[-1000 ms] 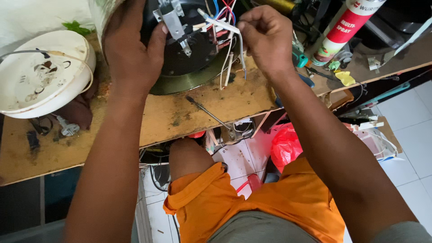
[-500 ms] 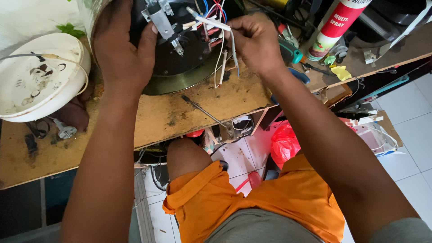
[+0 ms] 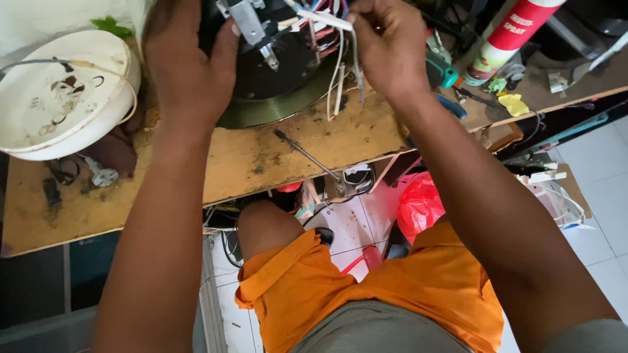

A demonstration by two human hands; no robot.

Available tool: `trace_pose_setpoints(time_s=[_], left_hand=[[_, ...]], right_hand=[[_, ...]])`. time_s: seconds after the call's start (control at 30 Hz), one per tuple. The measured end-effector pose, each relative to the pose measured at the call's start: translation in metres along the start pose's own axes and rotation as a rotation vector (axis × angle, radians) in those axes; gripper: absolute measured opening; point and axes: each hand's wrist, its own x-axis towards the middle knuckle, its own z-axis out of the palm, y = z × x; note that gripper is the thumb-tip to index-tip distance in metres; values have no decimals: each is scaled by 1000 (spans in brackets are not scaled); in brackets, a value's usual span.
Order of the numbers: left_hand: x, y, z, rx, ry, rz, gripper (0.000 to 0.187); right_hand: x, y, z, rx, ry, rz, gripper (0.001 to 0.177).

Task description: The person works on the internal wiring of a cylindrical appliance, using a screwdriver to tighten screws on a metal bracket and pliers to strip or cut wires. They manipulate several colored wires and components inside the device's open casing.

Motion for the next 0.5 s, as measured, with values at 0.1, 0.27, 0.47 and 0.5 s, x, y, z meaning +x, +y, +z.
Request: trace_pose_setpoints(time_s=[0.1,0.27,0.47,0.5], left_hand=[[-1,-5,4,60,19,-15,25],[-4,-9,7,22,45,-9,37],[0,-4,5,46,17,-56,26],[-3,-9,8,49,18,-58,26]], right_hand=[[1,-2,-1,-36,-11,-159,16],[-12,-39,-4,-15,-36,73,21],[-20,-15,2,-9,-51,-121,8],[-19,-10,0,-7,-53,-122,8]])
